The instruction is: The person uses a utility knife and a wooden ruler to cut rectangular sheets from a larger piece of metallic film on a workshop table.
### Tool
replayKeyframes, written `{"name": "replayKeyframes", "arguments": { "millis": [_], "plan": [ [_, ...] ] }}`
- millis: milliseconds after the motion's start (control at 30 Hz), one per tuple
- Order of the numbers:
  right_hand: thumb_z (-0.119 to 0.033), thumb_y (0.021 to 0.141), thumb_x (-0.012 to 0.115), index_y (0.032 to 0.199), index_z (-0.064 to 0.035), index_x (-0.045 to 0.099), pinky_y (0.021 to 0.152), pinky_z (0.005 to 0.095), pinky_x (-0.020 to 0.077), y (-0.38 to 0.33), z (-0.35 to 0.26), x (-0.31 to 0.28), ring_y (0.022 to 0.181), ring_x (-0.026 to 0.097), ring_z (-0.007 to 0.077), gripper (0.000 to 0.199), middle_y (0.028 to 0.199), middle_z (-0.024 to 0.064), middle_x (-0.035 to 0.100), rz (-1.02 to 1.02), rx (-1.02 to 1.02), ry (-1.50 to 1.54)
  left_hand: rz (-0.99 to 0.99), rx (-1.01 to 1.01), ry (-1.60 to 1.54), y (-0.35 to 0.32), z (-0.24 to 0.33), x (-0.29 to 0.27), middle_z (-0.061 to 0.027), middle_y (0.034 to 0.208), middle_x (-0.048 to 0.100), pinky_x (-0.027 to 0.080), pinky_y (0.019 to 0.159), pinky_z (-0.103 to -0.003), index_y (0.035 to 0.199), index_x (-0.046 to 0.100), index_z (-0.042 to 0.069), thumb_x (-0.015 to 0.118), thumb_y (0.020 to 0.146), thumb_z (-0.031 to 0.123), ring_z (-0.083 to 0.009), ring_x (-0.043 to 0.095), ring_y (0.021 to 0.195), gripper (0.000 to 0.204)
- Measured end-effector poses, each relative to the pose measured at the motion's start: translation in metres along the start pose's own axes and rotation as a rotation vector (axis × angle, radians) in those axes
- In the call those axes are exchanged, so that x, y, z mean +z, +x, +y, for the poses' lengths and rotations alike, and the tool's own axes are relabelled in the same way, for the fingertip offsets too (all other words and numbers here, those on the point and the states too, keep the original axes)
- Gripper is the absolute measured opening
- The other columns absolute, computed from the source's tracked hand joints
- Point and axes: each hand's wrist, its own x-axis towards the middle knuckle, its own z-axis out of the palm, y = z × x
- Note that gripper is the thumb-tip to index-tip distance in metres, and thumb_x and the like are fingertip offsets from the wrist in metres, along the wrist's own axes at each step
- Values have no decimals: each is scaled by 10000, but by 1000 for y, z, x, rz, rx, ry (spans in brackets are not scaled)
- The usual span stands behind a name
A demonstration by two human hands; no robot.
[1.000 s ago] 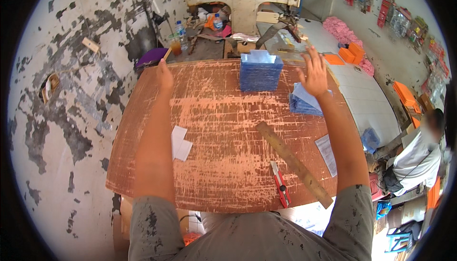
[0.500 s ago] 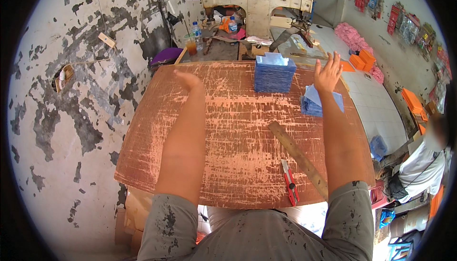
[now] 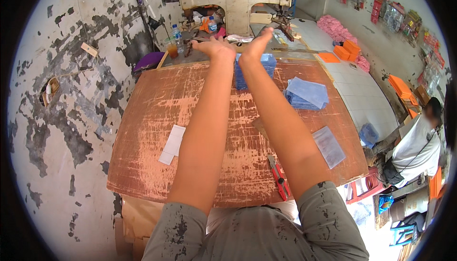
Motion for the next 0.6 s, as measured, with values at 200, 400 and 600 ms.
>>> {"name": "replayKeyframes", "arguments": {
  "millis": [200, 400, 600],
  "plan": [
    [-658, 1146, 358, 1739, 1, 268, 1379, 429, 117, -15, -19, -36, 1701, 193, 299, 891, 1837, 170, 229, -675, 237, -103, -341, -87, 53, -46, -20, 26, -113, 1878, 92, 1, 1368, -501, 1795, 177, 128, 299, 939, 943, -353, 45, 1723, 1188],
    [-565, 1190, 329, 1758, -47, 266, 1355, 407, 207, -87, -27, -47, 1659, 299, 278, 771, 1816, 159, 297, -935, 250, -247, -331, 125, 415, -28, 15, -1, -156, 1829, 272, 131, 1356, -392, 1740, 328, 44, 363, 1019, 836, -255, 214, 1693, 1073],
    [-705, 1137, 341, 1751, -49, 279, 1337, 421, 252, 7, -11, -76, 1641, 329, 299, 901, 1801, 172, 312, -712, 445, -117, -640, 202, 1139, -103, -34, -16, -130, 1705, 481, 277, 1316, -453, 1642, 488, 65, 455, 1113, 606, -290, 437, 1571, 757]
  ]
}}
